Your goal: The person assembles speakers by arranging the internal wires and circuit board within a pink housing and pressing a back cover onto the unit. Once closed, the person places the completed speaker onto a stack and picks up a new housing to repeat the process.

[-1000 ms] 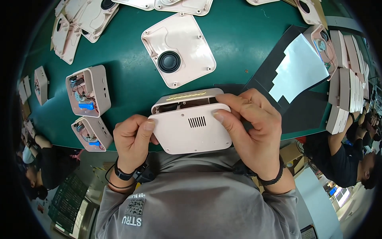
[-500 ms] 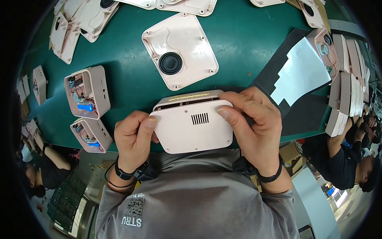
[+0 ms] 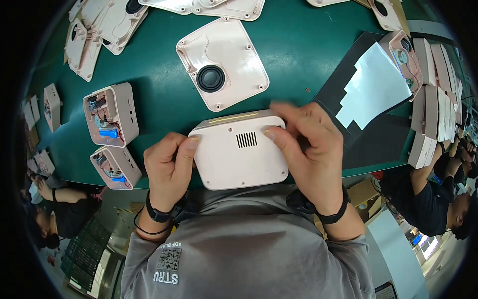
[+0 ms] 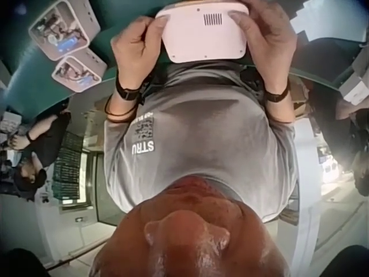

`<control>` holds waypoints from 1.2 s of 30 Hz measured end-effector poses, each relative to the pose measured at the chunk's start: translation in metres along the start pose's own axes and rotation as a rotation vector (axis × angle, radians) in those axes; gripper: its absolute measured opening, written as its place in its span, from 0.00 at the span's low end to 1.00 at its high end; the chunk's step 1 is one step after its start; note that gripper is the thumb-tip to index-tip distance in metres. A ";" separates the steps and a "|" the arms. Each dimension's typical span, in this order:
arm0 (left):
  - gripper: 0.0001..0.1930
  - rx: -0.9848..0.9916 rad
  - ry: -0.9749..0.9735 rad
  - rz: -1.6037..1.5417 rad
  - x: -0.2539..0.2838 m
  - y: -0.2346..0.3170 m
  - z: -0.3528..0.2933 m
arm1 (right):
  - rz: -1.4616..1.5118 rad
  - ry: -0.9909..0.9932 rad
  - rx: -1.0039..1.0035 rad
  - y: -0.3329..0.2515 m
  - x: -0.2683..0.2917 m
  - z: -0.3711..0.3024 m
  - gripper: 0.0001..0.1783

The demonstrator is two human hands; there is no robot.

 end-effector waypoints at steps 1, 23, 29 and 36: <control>0.10 -0.002 -0.022 0.100 0.001 0.004 0.001 | 0.092 0.000 -0.093 0.003 -0.004 0.000 0.21; 0.43 -0.707 -0.493 0.818 -0.052 0.017 -0.016 | -0.389 0.038 0.030 0.008 -0.037 -0.032 0.28; 0.49 -0.786 -0.473 0.776 -0.051 0.011 -0.012 | -0.318 -0.016 0.022 0.010 -0.028 -0.030 0.28; 0.56 -0.769 -0.385 0.834 -0.054 0.018 -0.022 | -0.157 -0.181 0.085 0.016 0.001 -0.047 0.27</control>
Point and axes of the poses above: each hand's wrist, its own z-axis towards the middle knuckle, its own x-axis out of the back of the hand, y = z × x, the point moved 4 cm from there along z, towards the middle knuckle, and after that the axes turned 10 degrees about -z, right-handed, at the moved point
